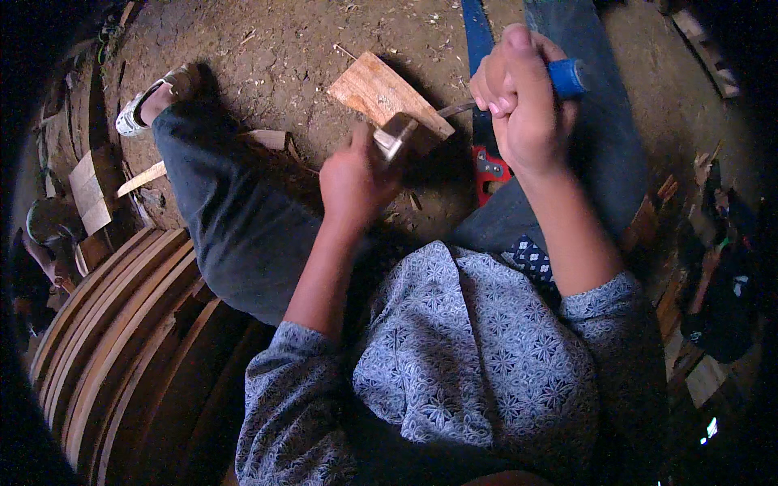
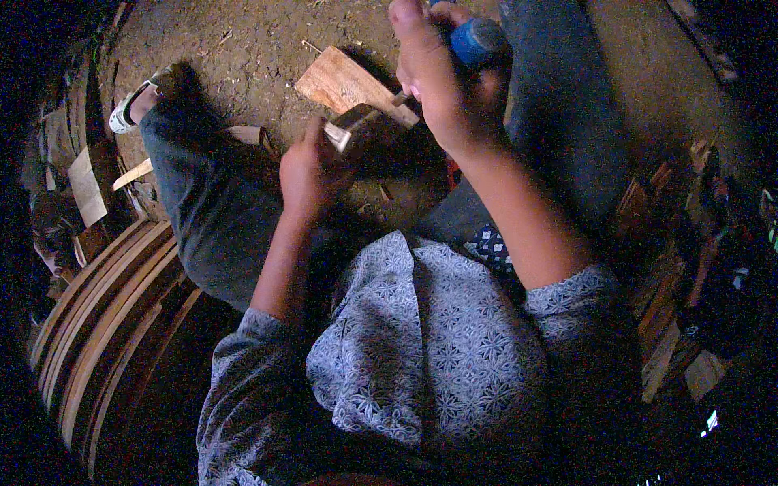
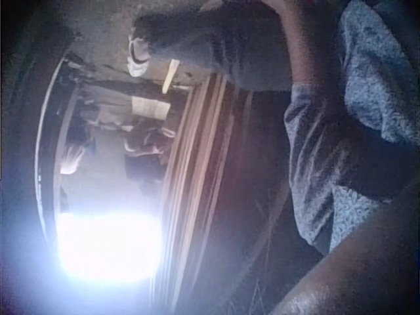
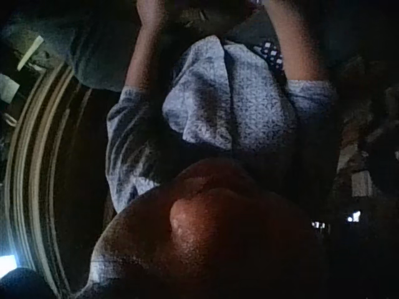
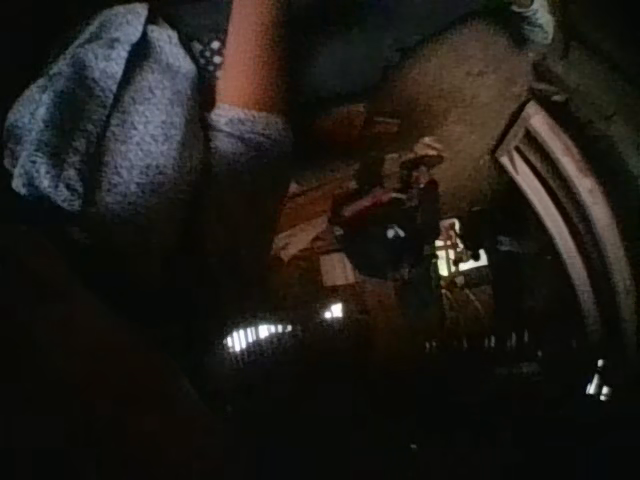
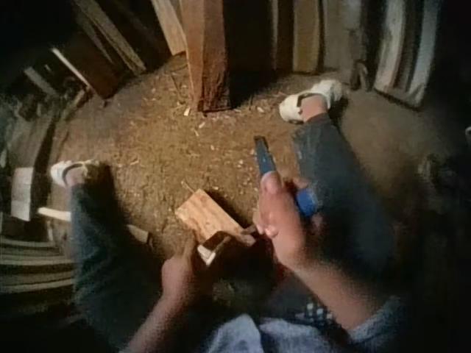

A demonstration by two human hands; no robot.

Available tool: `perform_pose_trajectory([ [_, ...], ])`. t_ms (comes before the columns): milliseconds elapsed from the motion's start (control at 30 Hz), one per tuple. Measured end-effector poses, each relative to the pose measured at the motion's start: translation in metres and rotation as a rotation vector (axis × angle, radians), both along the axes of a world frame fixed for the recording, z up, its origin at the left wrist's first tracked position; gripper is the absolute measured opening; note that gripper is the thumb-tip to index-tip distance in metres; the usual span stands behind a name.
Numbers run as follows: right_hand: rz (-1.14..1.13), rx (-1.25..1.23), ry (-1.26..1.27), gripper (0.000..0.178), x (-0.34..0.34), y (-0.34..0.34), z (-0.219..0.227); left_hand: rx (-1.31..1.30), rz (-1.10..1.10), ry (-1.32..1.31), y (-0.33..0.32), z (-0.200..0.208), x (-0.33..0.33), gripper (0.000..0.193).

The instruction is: The person sits on the ground and uses a chisel to carve a small wooden block, repeatedly removing shavings and shaping the interior. The person rotates the block to access different sides and continues carving throughout the clip.

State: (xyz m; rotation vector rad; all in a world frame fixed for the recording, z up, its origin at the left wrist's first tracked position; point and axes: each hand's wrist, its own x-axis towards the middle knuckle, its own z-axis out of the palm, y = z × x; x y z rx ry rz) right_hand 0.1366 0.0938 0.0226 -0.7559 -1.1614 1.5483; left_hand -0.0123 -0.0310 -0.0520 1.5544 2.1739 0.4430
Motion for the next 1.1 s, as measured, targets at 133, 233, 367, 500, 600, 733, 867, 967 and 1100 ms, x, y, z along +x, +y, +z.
perform_pose_trajectory([
  [133,-0.063,-0.056,-0.066,0.04,-0.004,-0.011,-0.007,0.068,0.027,0.015,-0.011,-0.008,0.011,0.041],
  [233,-0.124,-0.146,-0.096,0.036,-0.003,-0.023,-0.027,0.115,0.047,-0.001,-0.014,-0.014,0.014,0.04],
  [367,-0.095,-0.06,-0.05,0.029,0.001,-0.029,-0.005,0.086,0.06,0.001,-0.017,-0.016,0.013,0.042],
  [500,-0.008,0.047,0.026,0.024,-0.001,-0.032,0.007,0.136,0.05,-0.003,-0.02,-0.017,0.012,0.041],
  [600,-0.075,0.156,-0.238,0.027,-0.01,-0.027,-0.046,0.074,0.087,-0.046,-0.014,-0.01,0.016,0.042],
  [733,-0.059,-0.023,-0.105,0.026,-0.008,-0.024,-0.034,0.047,0.108,-0.035,-0.014,-0.012,0.017,0.039],
  [867,-0.056,-0.004,-0.006,0.023,-0.008,-0.025,-0.014,0.014,0.113,0.013,-0.01,-0.007,0.02,0.037],
  [967,-0.092,0.056,-0.13,0.022,-0.008,-0.021,-0.046,-0.041,0.108,0.023,-0.002,0.0,0.026,0.037],
  [1100,-0.094,-0.043,-0.207,0.026,-0.012,-0.019,-0.078,-0.062,0.157,0.037,0.002,0.0,0.031,0.037],
])
